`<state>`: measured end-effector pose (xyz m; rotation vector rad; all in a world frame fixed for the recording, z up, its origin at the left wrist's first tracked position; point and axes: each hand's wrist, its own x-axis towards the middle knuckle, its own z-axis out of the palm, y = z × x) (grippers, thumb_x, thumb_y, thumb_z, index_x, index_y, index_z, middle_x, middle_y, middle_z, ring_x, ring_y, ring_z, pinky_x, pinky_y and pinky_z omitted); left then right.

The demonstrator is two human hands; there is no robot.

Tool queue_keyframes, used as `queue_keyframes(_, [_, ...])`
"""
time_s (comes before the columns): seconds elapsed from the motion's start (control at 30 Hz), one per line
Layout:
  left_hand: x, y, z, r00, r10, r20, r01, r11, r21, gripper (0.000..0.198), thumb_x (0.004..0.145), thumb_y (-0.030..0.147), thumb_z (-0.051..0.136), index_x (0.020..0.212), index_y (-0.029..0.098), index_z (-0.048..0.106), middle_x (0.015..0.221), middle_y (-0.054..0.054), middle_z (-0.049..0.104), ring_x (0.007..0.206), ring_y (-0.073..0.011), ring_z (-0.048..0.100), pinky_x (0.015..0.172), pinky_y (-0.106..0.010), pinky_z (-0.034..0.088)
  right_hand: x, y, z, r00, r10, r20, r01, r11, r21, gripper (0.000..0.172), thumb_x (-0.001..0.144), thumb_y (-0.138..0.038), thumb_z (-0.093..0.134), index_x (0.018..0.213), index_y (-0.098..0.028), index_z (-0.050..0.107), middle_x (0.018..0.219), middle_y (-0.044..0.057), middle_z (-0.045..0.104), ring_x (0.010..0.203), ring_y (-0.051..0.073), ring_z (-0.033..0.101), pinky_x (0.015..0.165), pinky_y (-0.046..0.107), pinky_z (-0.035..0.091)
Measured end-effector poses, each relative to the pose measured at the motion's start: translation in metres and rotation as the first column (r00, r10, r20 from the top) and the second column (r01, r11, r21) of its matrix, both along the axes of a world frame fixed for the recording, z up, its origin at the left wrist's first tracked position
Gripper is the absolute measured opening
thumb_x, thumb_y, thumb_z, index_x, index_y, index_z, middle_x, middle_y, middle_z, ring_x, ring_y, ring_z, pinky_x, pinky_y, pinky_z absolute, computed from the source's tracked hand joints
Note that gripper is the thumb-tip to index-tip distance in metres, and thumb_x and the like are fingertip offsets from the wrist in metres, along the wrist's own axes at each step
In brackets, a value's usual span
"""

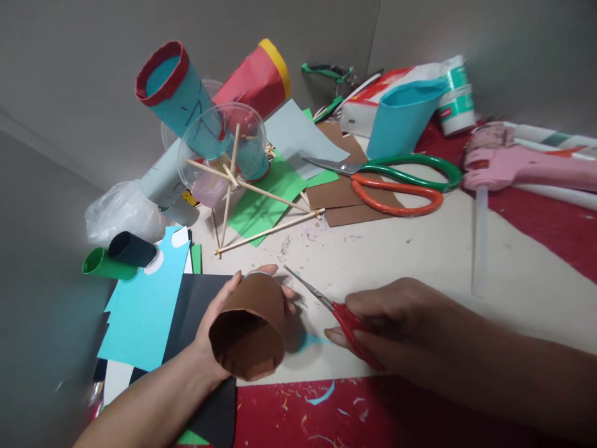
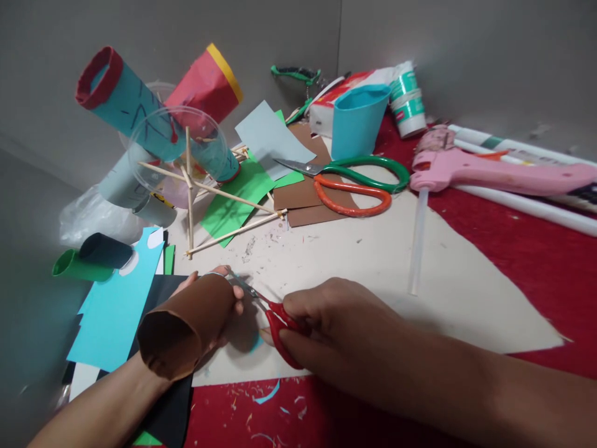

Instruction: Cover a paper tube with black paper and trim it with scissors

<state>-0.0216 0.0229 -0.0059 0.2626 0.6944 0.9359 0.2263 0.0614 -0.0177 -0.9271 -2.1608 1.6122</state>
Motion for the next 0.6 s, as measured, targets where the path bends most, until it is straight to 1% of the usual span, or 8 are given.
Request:
queue_keyframes(0.1, [0.0001,-0.0024,0.0047,0.997,0.058,-0.05,-0.058,0.998,-0.016,0.04,0.095,0.047,0.058,0.121,0.019,0.066,0.108,-0.014,0.072,0.094,-0.0237,0.072,0.069,-0.028,0.06,0.0005,0.0014,-0.001,1.0,-0.004,-0.021,0.004,1.0,-0.013,0.03,0.086,-0.032,0.054,0.059,-0.021,0.043,0.053,-0.007,0.038,0.051,0.01,0.032,0.047,0.022,0.027])
queue_keyframes(0.17, [-0.0004,-0.0034,0.0059,0.997,0.039,-0.064,-0.04,0.999,-0.003,0.042,0.094,0.046,0.06,0.124,0.017,0.065,0.107,-0.013,0.072,0.09,-0.0234,0.073,0.065,-0.027,0.061,0.0011,0.0007,-0.0013,1.0,-0.004,-0.025,0.003,1.0,-0.024,0.031,0.086,-0.032,0.055,0.06,-0.021,0.044,0.053,-0.007,0.038,0.051,0.01,0.033,0.047,0.022,0.027])
queue_keyframes(0.3, [-0.0003,-0.0023,0.0047,0.999,0.005,-0.043,-0.004,0.999,0.033,0.041,0.095,0.043,0.057,0.116,0.01,0.068,0.099,-0.012,0.072,0.075,-0.0198,0.071,0.054,-0.026,0.06,0.0022,-0.0039,-0.0019,1.0,-0.011,0.015,0.011,1.0,-0.007,0.031,0.087,-0.031,0.057,0.06,-0.021,0.044,0.054,-0.008,0.038,0.052,0.01,0.032,0.047,0.022,0.027])
queue_keyframes(0.4, [0.0007,-0.0013,0.0044,0.998,0.023,-0.051,-0.021,0.998,0.052,0.037,0.095,0.043,0.056,0.111,0.011,0.069,0.098,-0.009,0.071,0.066,-0.0168,0.069,0.048,-0.024,0.056,0.0026,-0.0071,-0.0032,0.998,0.0,0.065,-0.001,1.0,0.009,0.033,0.091,-0.034,0.055,0.062,-0.021,0.046,0.055,-0.007,0.042,0.054,0.01,0.035,0.049,0.021,0.03])
queue_keyframes(0.47, [0.0007,-0.0016,0.0047,0.997,0.034,-0.064,-0.031,0.998,0.051,0.036,0.096,0.043,0.056,0.107,0.012,0.07,0.094,-0.007,0.072,0.058,-0.0134,0.065,0.045,-0.022,0.052,0.0026,-0.0079,-0.0046,0.996,0.016,0.085,-0.017,1.0,0.019,0.035,0.093,-0.038,0.055,0.063,-0.021,0.049,0.056,-0.007,0.046,0.055,0.01,0.038,0.049,0.021,0.032])
queue_keyframes(0.53, [-0.0004,-0.0022,0.0049,0.997,0.043,-0.064,-0.042,0.999,0.02,0.037,0.096,0.046,0.057,0.106,0.012,0.069,0.094,-0.006,0.073,0.054,-0.0105,0.062,0.045,-0.02,0.05,0.0027,-0.0081,-0.0063,0.994,0.027,0.103,-0.032,0.999,0.039,0.037,0.094,-0.041,0.055,0.063,-0.021,0.051,0.057,-0.006,0.05,0.054,0.01,0.041,0.049,0.021,0.032])
queue_keyframes(0.6, [-0.0022,-0.0026,0.0046,0.997,0.057,-0.053,-0.057,0.998,-0.012,0.039,0.094,0.049,0.06,0.108,0.014,0.069,0.098,-0.007,0.074,0.061,-0.0109,0.065,0.051,-0.02,0.052,0.0028,-0.0084,-0.0082,0.993,0.026,0.119,-0.036,0.996,0.079,0.036,0.094,-0.04,0.055,0.064,-0.021,0.053,0.056,-0.006,0.054,0.053,0.009,0.043,0.048,0.021,0.032])
